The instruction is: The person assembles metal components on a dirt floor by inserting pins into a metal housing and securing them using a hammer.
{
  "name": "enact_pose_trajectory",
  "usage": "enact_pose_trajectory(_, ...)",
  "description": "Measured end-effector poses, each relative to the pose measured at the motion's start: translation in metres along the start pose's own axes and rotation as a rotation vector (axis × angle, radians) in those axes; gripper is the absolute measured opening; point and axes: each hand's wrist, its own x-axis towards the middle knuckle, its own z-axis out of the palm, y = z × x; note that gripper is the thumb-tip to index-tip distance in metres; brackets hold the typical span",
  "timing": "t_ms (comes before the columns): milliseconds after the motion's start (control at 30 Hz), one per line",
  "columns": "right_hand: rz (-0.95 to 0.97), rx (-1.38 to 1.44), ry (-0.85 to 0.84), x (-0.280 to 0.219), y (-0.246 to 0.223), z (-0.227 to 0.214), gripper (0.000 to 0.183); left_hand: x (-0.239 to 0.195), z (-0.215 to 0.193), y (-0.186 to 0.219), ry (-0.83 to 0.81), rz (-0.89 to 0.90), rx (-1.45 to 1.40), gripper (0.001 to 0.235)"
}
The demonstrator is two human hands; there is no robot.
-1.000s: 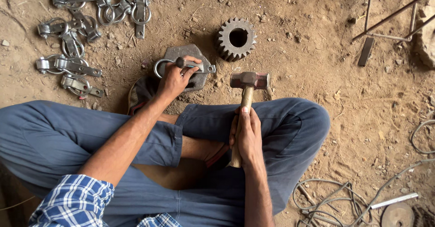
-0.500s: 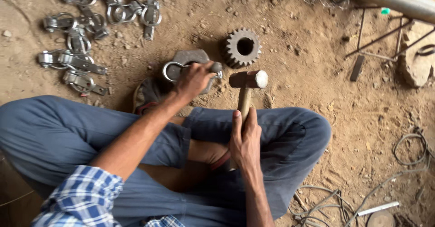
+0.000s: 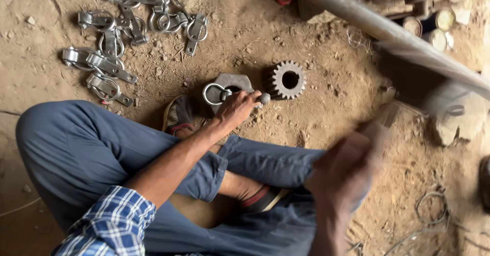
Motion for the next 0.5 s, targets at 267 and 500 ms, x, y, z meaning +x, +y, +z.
enact_pose_trajectory(267,0.121,-0.181,-0.141,-0.038,0.034,0.111,0.034,0.008,-0.005,0.004,0.223,0.195,0.06,0.02)
enact_pose_trajectory(500,0.271,0.022,-0.264,-0.07,0.033,0.081,0.031,0.003,-0.05,0.026,0.023,0.01,-0.49,0.033)
